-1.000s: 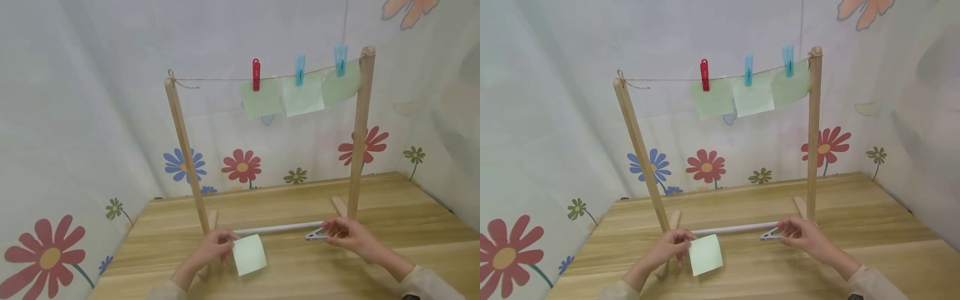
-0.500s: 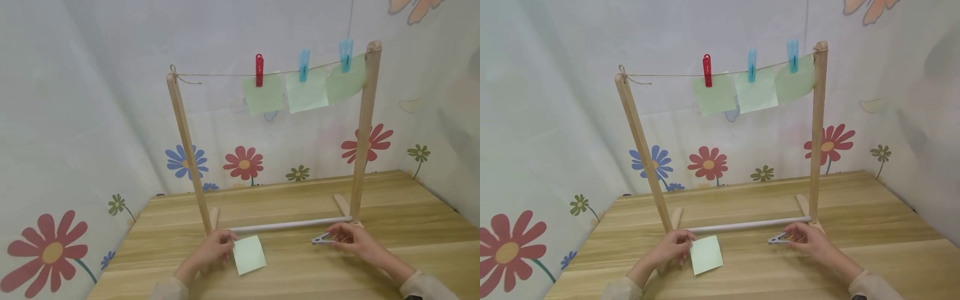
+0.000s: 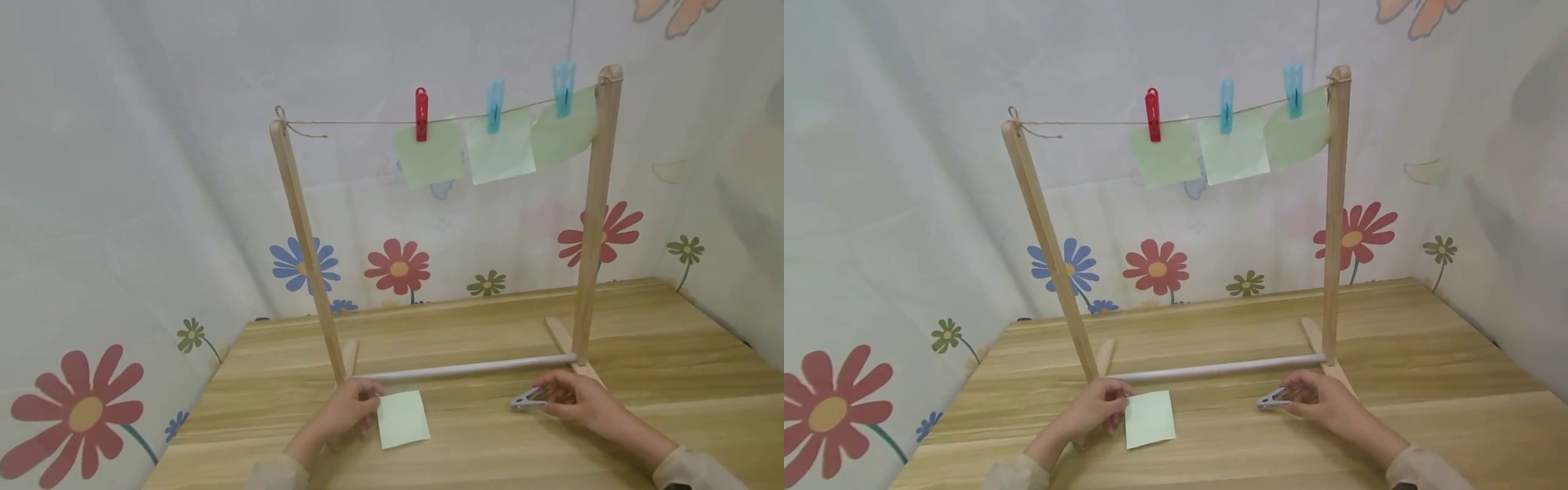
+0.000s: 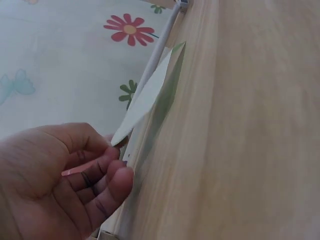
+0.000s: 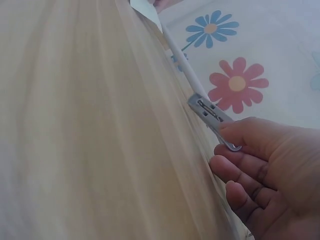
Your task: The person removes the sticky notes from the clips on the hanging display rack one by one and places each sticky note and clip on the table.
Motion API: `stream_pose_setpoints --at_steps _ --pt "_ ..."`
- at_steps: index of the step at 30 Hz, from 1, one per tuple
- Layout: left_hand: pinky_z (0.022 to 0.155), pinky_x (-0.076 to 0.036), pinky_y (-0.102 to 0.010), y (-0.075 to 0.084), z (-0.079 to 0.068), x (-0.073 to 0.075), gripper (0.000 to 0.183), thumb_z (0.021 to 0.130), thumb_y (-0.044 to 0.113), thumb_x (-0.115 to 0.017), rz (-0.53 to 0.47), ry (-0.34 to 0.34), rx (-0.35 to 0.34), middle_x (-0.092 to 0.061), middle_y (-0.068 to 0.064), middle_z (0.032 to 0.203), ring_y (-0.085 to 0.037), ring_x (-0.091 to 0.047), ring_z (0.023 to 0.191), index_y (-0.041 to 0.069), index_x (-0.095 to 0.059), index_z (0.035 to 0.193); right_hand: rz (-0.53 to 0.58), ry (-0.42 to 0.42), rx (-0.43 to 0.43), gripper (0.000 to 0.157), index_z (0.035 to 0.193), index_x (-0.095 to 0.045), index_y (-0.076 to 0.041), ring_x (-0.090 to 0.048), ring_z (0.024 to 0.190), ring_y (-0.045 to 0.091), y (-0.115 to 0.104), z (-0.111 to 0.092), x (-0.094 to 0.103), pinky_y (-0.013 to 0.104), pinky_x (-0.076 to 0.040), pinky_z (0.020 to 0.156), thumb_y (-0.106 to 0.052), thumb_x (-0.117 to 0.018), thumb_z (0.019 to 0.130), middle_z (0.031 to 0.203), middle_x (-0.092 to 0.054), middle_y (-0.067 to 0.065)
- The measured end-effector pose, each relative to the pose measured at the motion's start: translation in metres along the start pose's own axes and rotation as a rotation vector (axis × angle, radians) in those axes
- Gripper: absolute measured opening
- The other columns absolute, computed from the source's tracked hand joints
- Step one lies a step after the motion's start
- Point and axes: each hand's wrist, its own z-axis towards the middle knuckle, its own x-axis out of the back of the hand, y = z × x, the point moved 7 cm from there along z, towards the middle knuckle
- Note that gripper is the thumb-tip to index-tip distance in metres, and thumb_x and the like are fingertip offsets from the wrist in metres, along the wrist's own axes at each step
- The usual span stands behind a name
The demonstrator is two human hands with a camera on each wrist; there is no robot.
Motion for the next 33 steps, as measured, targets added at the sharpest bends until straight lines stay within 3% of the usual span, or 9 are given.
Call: stream_pose_setpoints --at_steps 5,16,33 --pt "0.040 -0.046 -0.018 -0.0016 -0.0006 0.0003 0.024 0.092 0.003 -0.055 0.026 0.034 0.026 -0.055 -0.002 0.065 -0.008 -0.047 0.047 -0.004 -0.064 0.112 -0.059 0.002 -0.030 0.028 0.106 -0.062 0.003 -0.056 0.074 -0.007 -0.0001 0.0005 -0.0009 0.020 -0.050 0.056 -0.005 -0.073 0.081 0.083 -0.067 0.002" --pt "0.040 -0.045 -0.017 -0.0037 -0.0002 -0.0010 0.025 0.093 0.004 -0.054 0.106 0.056 0.056 -0.055 -0.001 0.068 -0.008 -0.047 0.048 -0.002 -0.064 0.114 -0.078 -0.066 -0.123 0.033 0.109 -0.062 0.002 -0.056 0.078 -0.007 -0.0026 0.0015 -0.0030 0.019 -0.050 0.060 -0.016 -0.073 0.083 0.091 -0.067 0.005" --pt "0.039 -0.046 -0.019 -0.0073 0.0009 0.0000 0.020 0.090 0.003 -0.056 0.055 0.105 0.101 -0.054 -0.001 0.062 -0.007 -0.046 0.044 -0.001 -0.067 0.106 -0.079 -0.081 -0.132 0.036 0.110 -0.061 0.001 -0.053 0.076 -0.006 -0.0022 -0.0019 -0.0062 0.019 -0.047 0.058 -0.016 -0.075 0.081 0.095 -0.065 0.008"
